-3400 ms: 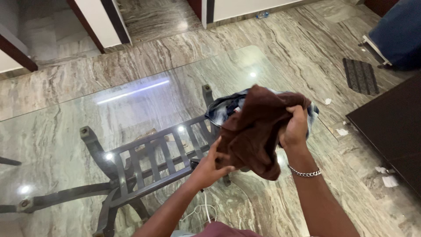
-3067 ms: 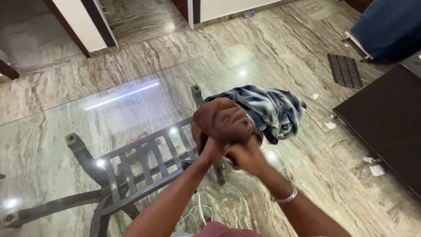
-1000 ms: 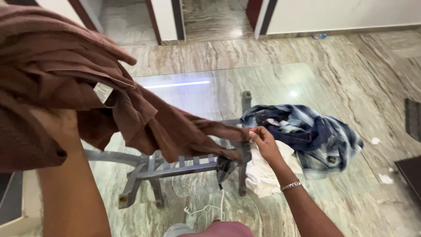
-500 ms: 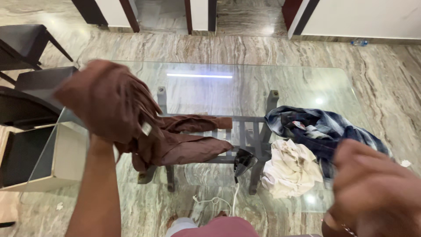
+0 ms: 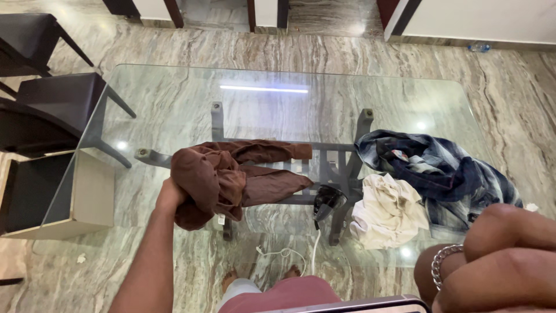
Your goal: The person irons a brown long-sleeved shirt on a glass dining table. They repeatedly unfold, smooth, and iron different sections of the shirt, including the sleeves and body, using a handheld electric iron. The person adjusts the garment frequently to ensure all areas are pressed.
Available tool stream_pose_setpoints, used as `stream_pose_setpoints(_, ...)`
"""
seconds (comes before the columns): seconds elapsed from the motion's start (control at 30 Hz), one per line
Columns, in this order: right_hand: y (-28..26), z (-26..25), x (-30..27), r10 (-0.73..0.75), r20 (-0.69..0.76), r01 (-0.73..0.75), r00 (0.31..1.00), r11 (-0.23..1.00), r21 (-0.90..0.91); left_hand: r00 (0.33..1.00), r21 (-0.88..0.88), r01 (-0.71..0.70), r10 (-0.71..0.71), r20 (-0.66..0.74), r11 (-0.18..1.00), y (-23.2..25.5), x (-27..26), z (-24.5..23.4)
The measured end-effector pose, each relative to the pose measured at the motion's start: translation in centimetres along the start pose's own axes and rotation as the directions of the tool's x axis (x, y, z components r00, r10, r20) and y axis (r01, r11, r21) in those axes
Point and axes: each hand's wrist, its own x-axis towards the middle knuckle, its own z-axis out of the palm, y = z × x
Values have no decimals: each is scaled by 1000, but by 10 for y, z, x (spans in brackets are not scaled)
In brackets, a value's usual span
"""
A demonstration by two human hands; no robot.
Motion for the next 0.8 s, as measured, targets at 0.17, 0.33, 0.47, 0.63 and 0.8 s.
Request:
stream_pose_setpoints(0.17,-5,10,10,-14,-14,14,1000,1000,-2,1000,-44,2,-2,-21,999,-50,13,-1)
stream_pose_setpoints(0.33,-14,20,16,7,-44,-8,999,1000,-16,1000,24,-18,18,-7,1000,-64,25,-5)
stream_pose_setpoints(0.47,-16,31,26,1,-71,-3,997,1000,-20,999,-40,-29,30,22,999,-66,25,-9)
stream_pose_setpoints(0.63,-15,45,35,-37,-137,36,990,999,-10,997,-152,31,-20,69,988,-49,11,-26)
stream_pose_setpoints(0.8,-5,74,27,-101,-374,105,922,994,-9,988,-228,-4,39,150,974,-29,-5,-46)
